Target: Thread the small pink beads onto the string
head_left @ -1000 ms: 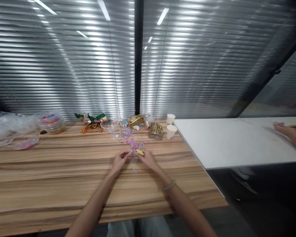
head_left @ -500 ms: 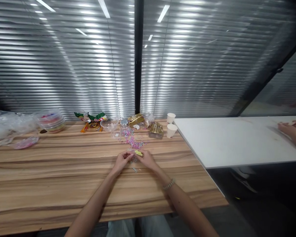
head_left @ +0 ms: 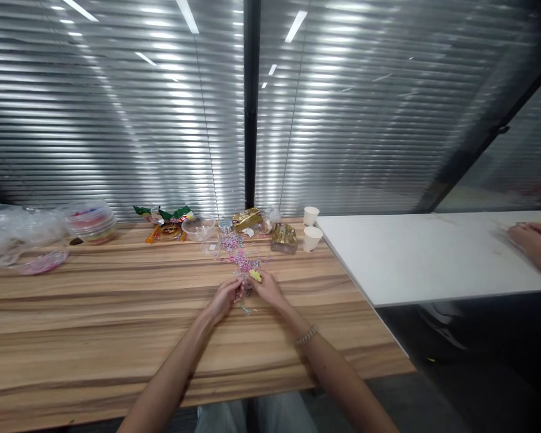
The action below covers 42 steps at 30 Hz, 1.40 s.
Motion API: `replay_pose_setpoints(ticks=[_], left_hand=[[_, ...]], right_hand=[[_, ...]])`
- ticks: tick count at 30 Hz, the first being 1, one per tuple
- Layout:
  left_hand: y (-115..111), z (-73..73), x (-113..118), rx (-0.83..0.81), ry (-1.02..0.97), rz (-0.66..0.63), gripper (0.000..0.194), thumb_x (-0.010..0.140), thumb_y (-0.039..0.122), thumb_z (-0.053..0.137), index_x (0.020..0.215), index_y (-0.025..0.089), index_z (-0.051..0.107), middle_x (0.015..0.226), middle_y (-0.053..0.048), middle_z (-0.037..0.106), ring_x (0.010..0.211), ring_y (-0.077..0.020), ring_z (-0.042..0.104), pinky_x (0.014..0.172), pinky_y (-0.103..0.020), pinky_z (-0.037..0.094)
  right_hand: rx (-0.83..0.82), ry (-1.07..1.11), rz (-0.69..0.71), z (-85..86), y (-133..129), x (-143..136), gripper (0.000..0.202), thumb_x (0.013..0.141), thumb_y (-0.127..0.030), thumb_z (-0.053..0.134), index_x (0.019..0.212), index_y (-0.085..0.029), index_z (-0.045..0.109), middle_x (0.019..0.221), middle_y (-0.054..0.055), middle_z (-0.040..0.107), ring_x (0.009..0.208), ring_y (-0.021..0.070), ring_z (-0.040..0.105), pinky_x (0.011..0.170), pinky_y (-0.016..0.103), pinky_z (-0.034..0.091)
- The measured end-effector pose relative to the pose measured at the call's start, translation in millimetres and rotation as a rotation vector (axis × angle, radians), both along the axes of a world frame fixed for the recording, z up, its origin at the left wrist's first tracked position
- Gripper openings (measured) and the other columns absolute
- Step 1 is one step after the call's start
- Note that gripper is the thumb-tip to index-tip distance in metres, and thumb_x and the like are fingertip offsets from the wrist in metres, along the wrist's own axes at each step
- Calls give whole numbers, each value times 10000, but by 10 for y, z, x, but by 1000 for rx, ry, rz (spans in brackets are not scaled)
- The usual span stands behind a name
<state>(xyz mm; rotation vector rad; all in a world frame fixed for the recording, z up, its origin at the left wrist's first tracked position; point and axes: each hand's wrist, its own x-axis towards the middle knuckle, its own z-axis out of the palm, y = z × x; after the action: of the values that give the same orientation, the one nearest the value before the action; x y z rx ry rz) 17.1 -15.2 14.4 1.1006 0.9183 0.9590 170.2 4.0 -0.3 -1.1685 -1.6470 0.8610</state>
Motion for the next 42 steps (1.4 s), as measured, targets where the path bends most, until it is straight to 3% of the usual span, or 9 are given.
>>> replay_pose_setpoints(ticks=[5, 10, 14, 16, 19, 24, 32, 37, 42], left_hand=[[61, -65, -60, 1, -87, 123, 318, 646, 368, 659, 869, 144, 696, 606, 5, 564, 446, -53, 339, 430, -204, 223], [95, -118, -115, 19, 30, 257, 501, 596, 406, 713, 1017, 135, 687, 620, -24, 655, 431, -61, 386, 434, -204, 263], [104, -137, -124, 104, 106, 309, 472, 584, 423, 728, 974, 158, 706, 853, -80, 719, 602, -134, 552, 541, -230, 394], [110, -149, -132, 144, 118, 319, 486, 577, 437, 729, 973, 156, 706, 838, -75, 722, 630, -151, 571, 570, -242, 418], [119, -169, -151, 170, 157, 302, 548, 593, 443, 721, 1043, 133, 672, 670, -43, 704, 540, -132, 540, 531, -239, 407], [132, -192, -173, 198, 140, 131, 515, 629, 413, 710, 1048, 116, 667, 511, -5, 637, 486, -106, 506, 536, -229, 402], [59, -137, -111, 65, -2, 63, 473, 463, 374, 815, 873, 153, 731, 808, -88, 726, 664, -178, 612, 611, -269, 460], [68, -142, -82, 25, -71, 109, 500, 447, 381, 827, 868, 130, 728, 700, -73, 708, 496, -103, 536, 495, -228, 411], [133, -117, -134, 107, 59, 297, 485, 441, 405, 817, 825, 121, 732, 686, -78, 710, 581, -146, 592, 560, -251, 455]], right_hand=[[-68, 218, 190, 12, -59, -67, 307, 768, -448, 569, 876, -161, 584, 850, 39, 637, 769, 161, 568, 693, 257, 444], [-327, 406, 264, 6, -73, -59, 355, 792, -463, 542, 1034, -208, 486, 746, -9, 546, 525, 88, 444, 470, 198, 355], [-469, 494, 414, 36, -106, -60, 303, 804, -499, 513, 869, -203, 503, 595, -56, 395, 453, 70, 303, 436, 201, 282], [-534, 531, 524, 82, -146, -62, 302, 806, -500, 516, 811, -198, 504, 571, -60, 367, 447, 68, 283, 437, 212, 279], [-637, 570, 615, 164, -212, -56, 272, 822, -460, 520, 784, -192, 499, 535, -71, 311, 435, 63, 247, 431, 217, 260], [-838, 548, 775, 233, -243, -3, 273, 820, -438, 549, 799, -169, 504, 522, -95, 258, 430, 43, 181, 418, 184, 224], [-1013, 459, 991, 244, -221, 115, 327, 805, -475, 557, 886, -158, 549, 541, -86, 285, 417, 28, 103, 392, 198, 124], [-911, 480, 945, 224, -213, 84, 323, 801, -472, 561, 890, -162, 541, 545, -82, 313, 411, 30, 189, 414, 190, 224], [-416, 248, 624, 117, -185, -14, 317, 850, -467, 481, 946, -171, 538, 571, -45, 447, 478, 81, 412, 502, 215, 360]])
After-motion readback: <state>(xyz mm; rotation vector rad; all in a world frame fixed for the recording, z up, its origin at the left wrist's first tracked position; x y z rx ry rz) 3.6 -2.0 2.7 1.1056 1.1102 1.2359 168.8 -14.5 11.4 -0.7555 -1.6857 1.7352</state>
